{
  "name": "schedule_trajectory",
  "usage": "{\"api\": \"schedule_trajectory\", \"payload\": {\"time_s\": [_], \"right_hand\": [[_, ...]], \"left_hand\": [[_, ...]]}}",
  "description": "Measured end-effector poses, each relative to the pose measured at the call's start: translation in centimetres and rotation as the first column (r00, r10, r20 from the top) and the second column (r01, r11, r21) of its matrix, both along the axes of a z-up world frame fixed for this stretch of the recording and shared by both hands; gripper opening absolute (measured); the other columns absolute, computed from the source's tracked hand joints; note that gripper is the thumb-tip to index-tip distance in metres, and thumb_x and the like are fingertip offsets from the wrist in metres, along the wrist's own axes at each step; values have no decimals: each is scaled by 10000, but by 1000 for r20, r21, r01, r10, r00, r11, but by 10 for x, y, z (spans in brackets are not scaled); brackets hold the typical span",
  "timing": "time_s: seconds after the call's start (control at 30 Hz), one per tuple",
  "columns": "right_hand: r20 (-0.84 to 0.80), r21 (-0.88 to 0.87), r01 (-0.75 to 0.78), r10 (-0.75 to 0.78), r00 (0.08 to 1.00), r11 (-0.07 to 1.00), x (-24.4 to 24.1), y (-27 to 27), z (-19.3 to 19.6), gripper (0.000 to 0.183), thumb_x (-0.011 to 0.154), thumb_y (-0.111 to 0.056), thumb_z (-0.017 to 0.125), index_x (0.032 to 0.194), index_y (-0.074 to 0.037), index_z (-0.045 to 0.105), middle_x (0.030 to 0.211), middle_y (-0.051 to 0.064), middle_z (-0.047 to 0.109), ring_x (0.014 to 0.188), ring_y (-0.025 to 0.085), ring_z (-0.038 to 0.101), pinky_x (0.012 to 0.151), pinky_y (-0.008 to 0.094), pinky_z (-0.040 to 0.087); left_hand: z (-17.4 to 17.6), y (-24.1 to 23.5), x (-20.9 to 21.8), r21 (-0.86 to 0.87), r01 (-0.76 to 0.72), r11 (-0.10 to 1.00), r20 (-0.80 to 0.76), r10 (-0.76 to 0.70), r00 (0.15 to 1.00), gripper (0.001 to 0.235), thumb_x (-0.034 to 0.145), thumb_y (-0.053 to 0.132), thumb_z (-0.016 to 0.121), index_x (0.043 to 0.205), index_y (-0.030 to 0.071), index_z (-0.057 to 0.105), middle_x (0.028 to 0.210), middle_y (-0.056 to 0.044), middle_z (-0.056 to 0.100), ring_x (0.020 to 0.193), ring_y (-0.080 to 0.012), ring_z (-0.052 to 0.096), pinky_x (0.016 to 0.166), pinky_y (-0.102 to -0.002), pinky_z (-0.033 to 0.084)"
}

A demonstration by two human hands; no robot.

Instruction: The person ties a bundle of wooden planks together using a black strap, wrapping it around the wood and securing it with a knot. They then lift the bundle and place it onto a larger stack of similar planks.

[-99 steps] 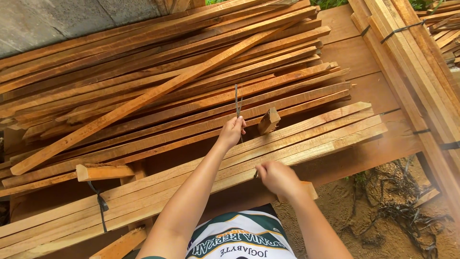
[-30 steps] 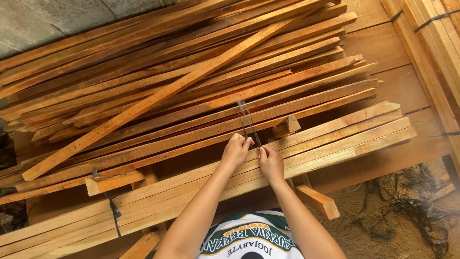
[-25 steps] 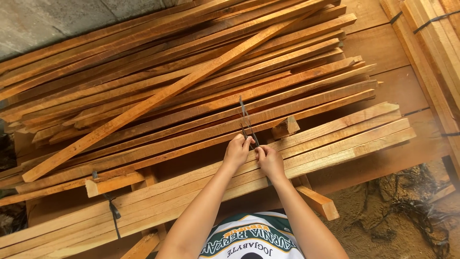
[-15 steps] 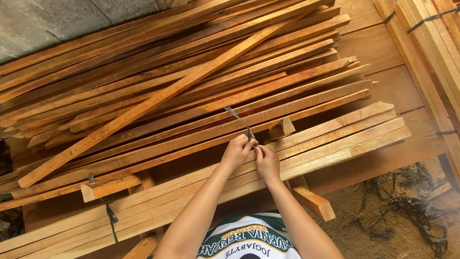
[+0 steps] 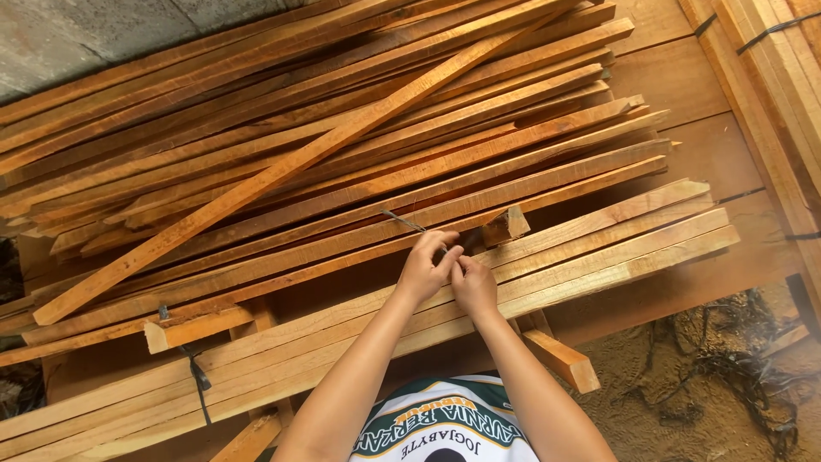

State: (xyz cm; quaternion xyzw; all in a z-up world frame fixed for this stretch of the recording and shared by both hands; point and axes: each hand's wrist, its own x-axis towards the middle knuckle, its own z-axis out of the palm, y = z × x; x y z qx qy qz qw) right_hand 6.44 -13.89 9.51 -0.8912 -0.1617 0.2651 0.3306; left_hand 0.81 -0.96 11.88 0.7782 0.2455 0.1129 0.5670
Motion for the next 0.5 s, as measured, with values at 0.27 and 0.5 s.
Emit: {"api": "schedule_trajectory", "payload": {"time_s": [0.27, 0.5], "right_hand": [[-85, 49, 59, -55, 995, 997, 0, 0, -4, 237, 976, -286, 601, 998, -171, 808, 853, 70, 778, 946, 311, 732, 772, 457, 569], [-229, 123, 79, -49, 972, 989, 7, -5, -3, 290, 1026, -310, 578, 1126, -174, 813, 982, 90, 793, 1012, 295, 734, 811, 417, 580]], "left_hand": [[-6, -7, -6, -80, -119, 990, -613, 45, 789, 624, 1010, 669, 425, 1271, 170, 695, 1324, -66, 660, 1283, -346, 579, 1079, -499, 436], [-56, -6, 22, -138, -101, 985, -636, -10, 771, 375, 968, 473, 518, 945, 253, 821, 963, -55, 783, 1098, -323, 694, 889, -424, 556]]}}
